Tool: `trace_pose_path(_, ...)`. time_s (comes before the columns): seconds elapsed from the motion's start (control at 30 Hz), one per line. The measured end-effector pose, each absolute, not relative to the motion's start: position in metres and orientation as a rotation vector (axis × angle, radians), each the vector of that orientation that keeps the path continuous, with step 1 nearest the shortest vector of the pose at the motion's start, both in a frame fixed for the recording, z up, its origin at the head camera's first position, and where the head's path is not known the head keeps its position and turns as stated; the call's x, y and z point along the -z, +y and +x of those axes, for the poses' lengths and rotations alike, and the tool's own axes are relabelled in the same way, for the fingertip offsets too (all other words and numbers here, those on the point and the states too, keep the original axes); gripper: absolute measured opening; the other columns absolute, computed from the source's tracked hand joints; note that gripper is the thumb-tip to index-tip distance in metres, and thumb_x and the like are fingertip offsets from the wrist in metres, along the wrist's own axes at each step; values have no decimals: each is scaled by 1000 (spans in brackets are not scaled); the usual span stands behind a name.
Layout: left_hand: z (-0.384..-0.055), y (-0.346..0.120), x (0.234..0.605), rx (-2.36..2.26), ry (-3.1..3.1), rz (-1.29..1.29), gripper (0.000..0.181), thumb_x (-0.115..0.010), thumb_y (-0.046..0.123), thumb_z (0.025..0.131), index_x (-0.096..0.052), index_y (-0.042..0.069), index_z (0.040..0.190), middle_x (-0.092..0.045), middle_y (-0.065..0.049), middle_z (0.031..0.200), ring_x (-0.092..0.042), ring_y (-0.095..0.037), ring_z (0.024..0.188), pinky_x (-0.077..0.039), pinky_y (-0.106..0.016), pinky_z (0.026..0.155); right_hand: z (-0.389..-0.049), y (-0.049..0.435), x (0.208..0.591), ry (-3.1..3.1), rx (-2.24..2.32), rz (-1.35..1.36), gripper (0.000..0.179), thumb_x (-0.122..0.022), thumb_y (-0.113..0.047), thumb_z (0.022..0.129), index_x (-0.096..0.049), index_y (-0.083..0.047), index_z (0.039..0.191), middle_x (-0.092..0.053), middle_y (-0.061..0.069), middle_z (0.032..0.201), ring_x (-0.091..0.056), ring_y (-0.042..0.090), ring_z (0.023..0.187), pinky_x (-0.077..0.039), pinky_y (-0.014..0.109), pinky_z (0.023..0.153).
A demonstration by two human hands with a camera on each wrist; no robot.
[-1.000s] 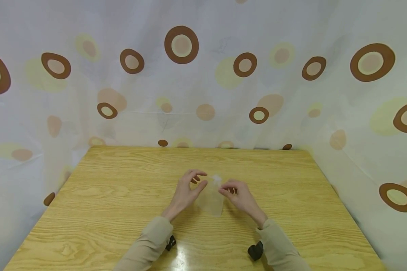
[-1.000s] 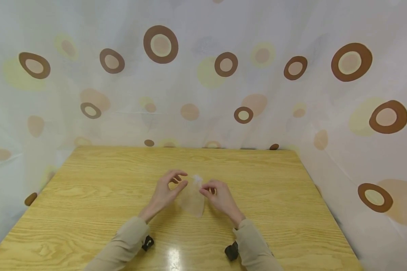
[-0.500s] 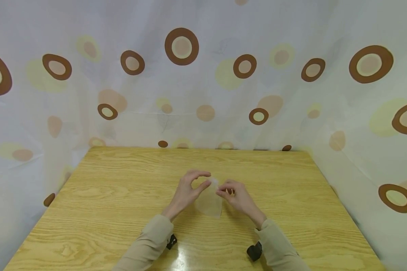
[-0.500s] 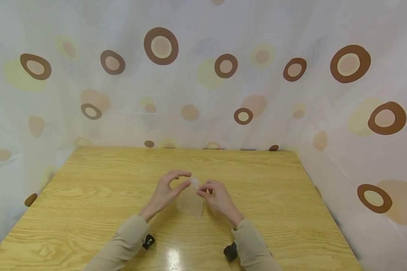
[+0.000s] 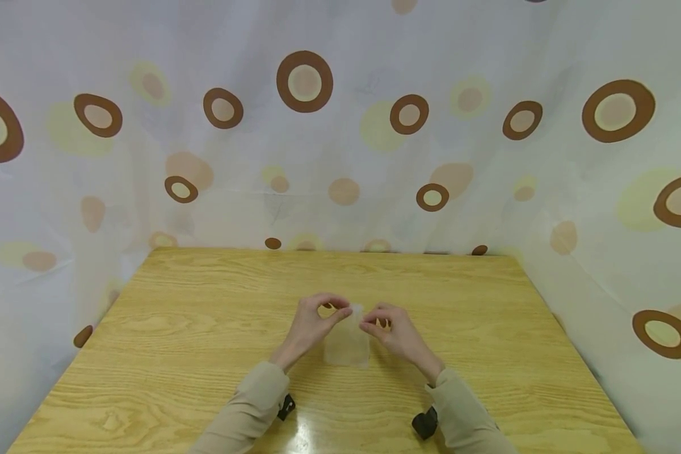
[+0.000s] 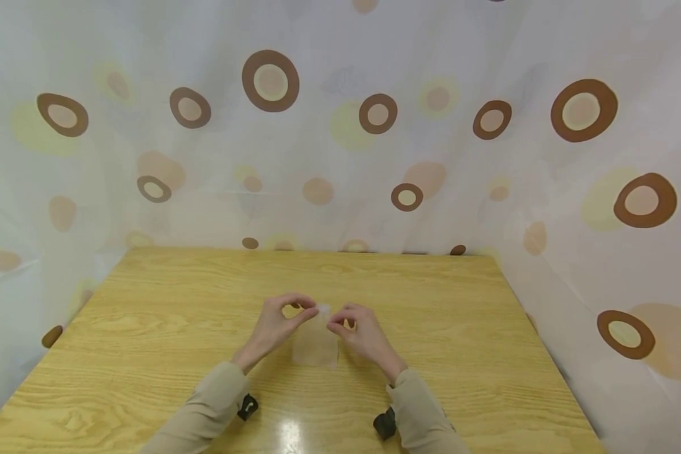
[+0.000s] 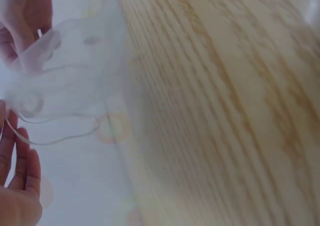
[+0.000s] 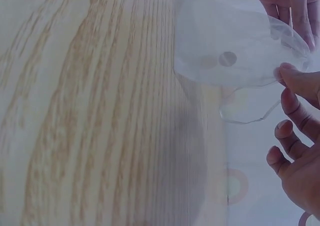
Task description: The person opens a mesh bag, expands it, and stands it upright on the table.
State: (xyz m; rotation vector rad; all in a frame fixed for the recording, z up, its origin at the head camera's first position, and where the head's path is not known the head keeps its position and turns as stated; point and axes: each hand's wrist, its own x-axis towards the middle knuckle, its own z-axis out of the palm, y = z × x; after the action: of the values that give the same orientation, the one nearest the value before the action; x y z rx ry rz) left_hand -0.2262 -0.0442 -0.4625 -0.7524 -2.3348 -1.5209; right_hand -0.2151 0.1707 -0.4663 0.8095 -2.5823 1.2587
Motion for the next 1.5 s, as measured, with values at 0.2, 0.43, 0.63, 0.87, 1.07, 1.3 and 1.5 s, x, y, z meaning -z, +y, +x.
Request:
trace_pose_path(0.2, -226, -45, 462, 1508, -2357, -760, 9, -74, 16, 92, -76, 8, 96, -77, -6, 94, -69, -19, 88, -56, -47, 86, -215, 171, 469, -2526, -1316, 755, 4, -75, -15, 91, -77, -12, 91, -64, -2, 80, -41, 6, 70, -36, 24, 64)
trace_pose_path(0.43, -224, -47, 461, 1527, -2373, -776, 9, -74, 15, 92, -76, 8, 96, -78, -7, 94, -70, -20, 87, -56, -50, 86, -216, 168, 471, -2337, -1302, 663, 6, -74, -7, 90, -72, -8, 96, -65, 5, 88, -45, 19, 75, -41, 35, 68)
trace_pose_path(0.63, -223, -47, 459, 1543, -2370, -806, 11, -73, 16, 92, -77, 6, 96, -78, -9, 94, -72, -23, 86, -59, -46, 84, -215, 165, 468, -2280, -1345, 670, 15, -75, -4, 88, -73, -6, 103, -66, 11, 107, -51, 15, 89, -43, 35, 75)
trace_pose_path(0.87, -224, -46, 459, 1509, -2356, -843, 10, -73, 16, 92, -78, 6, 94, -79, -8, 91, -73, -19, 81, -59, -33, 79, -213, 166, 466, -2267, -1379, 713, 15, -74, -2, 89, -75, -10, 101, -70, 10, 104, -57, 23, 87, -46, 37, 76)
trace_pose_path(1.07, -223, -45, 459, 1503, -2344, -846, 11, -73, 15, 92, -77, 5, 95, -79, -10, 92, -73, -21, 81, -60, -34, 77, -216, 166, 469, -2175, -1402, 753, 17, -74, 7, 85, -76, -6, 96, -73, 13, 93, -60, 24, 82, -46, 25, 76)
trace_pose_path(1.3, -224, -44, 461, 1507, -2317, -853, 9, -73, 13, 93, -76, 5, 95, -78, -10, 91, -74, -21, 82, -60, -33, 76, -207, 161, 453, -2148, -1363, 766, 13, -71, 14, 84, -71, 2, 89, -70, 17, 83, -61, 24, 76, -45, 25, 71)
trace_pose_path(1.5, -225, -45, 461, 1491, -2315, -853, 9, -72, 12, 93, -76, 5, 95, -78, -10, 91, -74, -21, 82, -60, -32, 77, -199, 159, 442, -2194, -1337, 763, 6, -69, 9, 88, -68, 4, 90, -69, 16, 84, -59, 24, 76, -47, 31, 70)
